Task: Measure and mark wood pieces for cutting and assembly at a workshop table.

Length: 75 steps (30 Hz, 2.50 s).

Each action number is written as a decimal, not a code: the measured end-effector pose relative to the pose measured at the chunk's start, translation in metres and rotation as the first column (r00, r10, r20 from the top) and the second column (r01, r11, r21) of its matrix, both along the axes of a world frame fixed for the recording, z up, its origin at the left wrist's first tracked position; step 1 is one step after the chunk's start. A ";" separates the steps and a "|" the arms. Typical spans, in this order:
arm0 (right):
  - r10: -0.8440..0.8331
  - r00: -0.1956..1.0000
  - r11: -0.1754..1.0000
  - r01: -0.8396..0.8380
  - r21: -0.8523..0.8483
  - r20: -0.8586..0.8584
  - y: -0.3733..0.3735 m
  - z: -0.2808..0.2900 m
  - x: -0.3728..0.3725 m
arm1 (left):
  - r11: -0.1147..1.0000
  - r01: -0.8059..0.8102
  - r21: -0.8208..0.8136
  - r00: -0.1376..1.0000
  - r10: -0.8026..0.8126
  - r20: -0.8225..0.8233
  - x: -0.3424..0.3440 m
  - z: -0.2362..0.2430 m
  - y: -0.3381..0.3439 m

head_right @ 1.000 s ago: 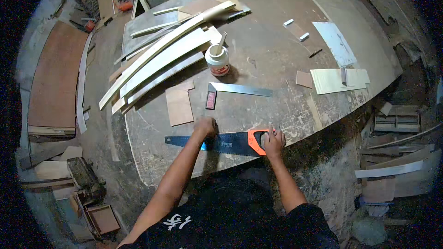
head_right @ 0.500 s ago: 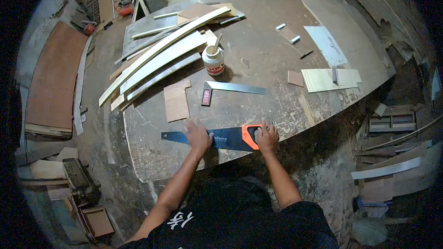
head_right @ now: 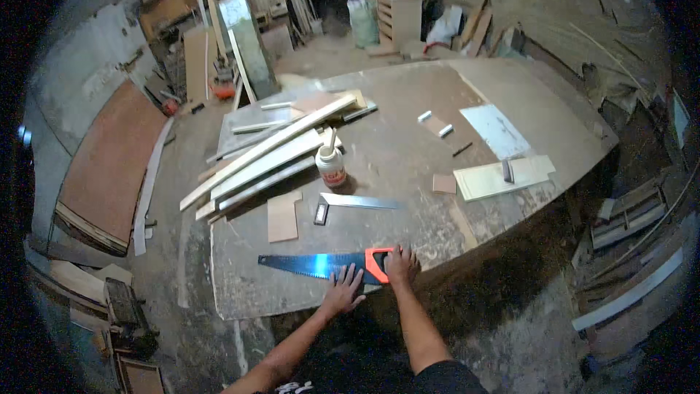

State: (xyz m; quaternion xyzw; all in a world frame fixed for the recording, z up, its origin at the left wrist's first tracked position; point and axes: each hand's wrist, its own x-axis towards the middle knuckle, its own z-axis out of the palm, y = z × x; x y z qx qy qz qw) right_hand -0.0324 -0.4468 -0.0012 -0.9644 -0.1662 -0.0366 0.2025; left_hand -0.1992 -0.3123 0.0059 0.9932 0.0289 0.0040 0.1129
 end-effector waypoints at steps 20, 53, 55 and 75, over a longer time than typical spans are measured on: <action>-0.040 0.999 0.998 0.040 -0.040 -0.017 -0.015 0.000 0.003 | 0.961 -0.222 0.166 0.975 0.222 0.019 -0.044 -0.041 -0.002; -0.046 0.999 0.999 0.047 0.024 -0.027 -0.016 0.005 0.002 | 0.975 -0.124 -0.185 0.989 0.135 0.051 0.059 0.053 0.093; -0.046 0.999 0.999 0.046 0.021 -0.020 -0.018 -0.005 0.004 | 0.983 -0.094 -0.160 0.975 0.124 0.183 0.061 0.037 0.095; 0.009 0.999 1.000 -0.008 0.023 -0.049 -0.010 -0.009 0.010 | 0.990 -0.065 -0.124 0.997 0.069 0.027 0.040 0.010 0.092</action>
